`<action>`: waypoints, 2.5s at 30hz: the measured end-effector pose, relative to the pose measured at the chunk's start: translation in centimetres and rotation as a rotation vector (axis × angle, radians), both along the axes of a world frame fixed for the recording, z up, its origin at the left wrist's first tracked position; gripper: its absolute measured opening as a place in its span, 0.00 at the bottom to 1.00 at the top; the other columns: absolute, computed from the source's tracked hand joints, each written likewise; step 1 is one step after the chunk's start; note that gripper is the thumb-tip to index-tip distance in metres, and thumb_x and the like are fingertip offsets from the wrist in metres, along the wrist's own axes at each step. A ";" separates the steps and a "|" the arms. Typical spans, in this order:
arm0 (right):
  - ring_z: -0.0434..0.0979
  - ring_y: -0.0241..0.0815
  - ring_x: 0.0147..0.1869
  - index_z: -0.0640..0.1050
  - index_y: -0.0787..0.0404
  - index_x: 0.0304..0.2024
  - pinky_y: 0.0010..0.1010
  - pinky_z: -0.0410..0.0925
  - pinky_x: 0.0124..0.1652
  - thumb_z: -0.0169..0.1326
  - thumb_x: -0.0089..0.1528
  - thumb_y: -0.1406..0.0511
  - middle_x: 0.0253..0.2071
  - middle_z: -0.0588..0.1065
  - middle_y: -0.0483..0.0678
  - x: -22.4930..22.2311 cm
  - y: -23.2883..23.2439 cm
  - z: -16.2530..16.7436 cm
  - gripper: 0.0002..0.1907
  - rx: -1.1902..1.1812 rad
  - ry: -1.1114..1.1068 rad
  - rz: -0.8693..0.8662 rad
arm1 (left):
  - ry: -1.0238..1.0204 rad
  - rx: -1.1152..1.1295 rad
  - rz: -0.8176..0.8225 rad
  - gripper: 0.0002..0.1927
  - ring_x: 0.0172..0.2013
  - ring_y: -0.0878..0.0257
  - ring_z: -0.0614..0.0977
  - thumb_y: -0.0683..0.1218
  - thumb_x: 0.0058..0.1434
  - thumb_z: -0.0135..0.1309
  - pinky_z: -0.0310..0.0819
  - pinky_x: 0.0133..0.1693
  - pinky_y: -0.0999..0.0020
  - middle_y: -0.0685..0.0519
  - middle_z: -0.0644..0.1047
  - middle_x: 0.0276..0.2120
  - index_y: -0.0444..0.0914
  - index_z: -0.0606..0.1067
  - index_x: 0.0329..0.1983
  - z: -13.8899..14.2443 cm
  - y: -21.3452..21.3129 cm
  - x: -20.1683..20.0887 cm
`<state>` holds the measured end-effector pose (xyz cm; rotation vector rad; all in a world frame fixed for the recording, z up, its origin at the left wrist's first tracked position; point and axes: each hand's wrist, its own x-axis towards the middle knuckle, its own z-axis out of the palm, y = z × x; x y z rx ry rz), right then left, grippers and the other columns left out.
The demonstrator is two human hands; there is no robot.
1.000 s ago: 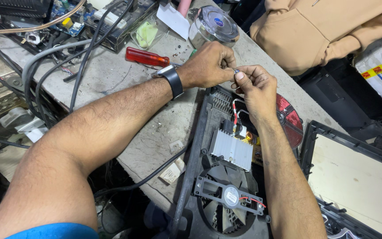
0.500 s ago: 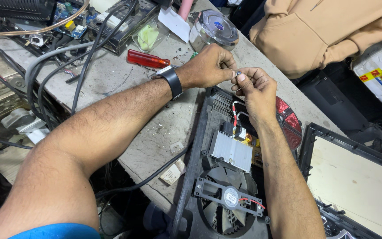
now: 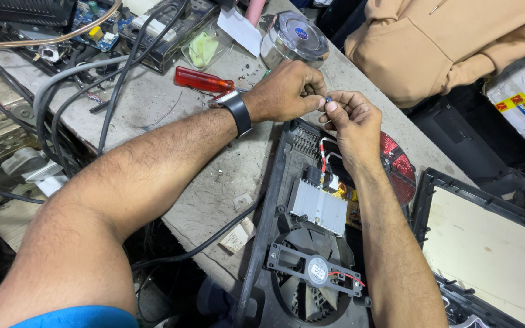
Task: The person holds a small blue cylindrical component and repeatedly twists it with both hands over an open electronics chassis. The person does not install the component or use any tools during the clip.
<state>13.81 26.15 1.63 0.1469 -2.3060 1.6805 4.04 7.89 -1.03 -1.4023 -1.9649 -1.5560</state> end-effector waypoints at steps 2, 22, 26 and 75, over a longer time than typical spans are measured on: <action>0.78 0.32 0.36 0.78 0.68 0.49 0.21 0.72 0.37 0.57 0.67 0.71 0.39 0.80 0.47 0.0 0.0 0.0 0.08 0.005 -0.005 -0.004 | 0.020 0.018 0.005 0.09 0.31 0.64 0.86 0.47 0.60 0.65 0.82 0.37 0.66 0.50 0.84 0.28 0.35 0.81 0.35 0.0 -0.1 0.0; 0.77 0.31 0.36 0.78 0.68 0.47 0.22 0.73 0.37 0.56 0.69 0.69 0.38 0.80 0.47 0.1 0.0 0.1 0.07 -0.013 0.021 0.004 | 0.039 0.024 0.032 0.09 0.32 0.59 0.86 0.45 0.64 0.58 0.80 0.38 0.61 0.48 0.84 0.30 0.34 0.81 0.39 0.8 -0.4 0.9; 0.77 0.31 0.36 0.78 0.68 0.47 0.22 0.73 0.37 0.56 0.69 0.69 0.38 0.80 0.47 0.1 0.0 0.1 0.07 -0.021 0.025 0.010 | 0.035 -0.013 0.078 0.09 0.33 0.58 0.86 0.46 0.65 0.57 0.80 0.39 0.60 0.48 0.84 0.31 0.35 0.81 0.40 0.8 -0.4 1.0; 0.77 0.32 0.36 0.76 0.65 0.46 0.22 0.72 0.36 0.57 0.69 0.68 0.37 0.78 0.46 0.0 -0.1 -0.2 0.06 -0.010 0.043 0.015 | -0.454 0.005 -0.300 0.08 0.36 0.72 0.79 0.46 0.73 0.46 0.78 0.35 0.73 0.56 0.79 0.34 0.37 0.72 0.43 -0.2 0.0 0.0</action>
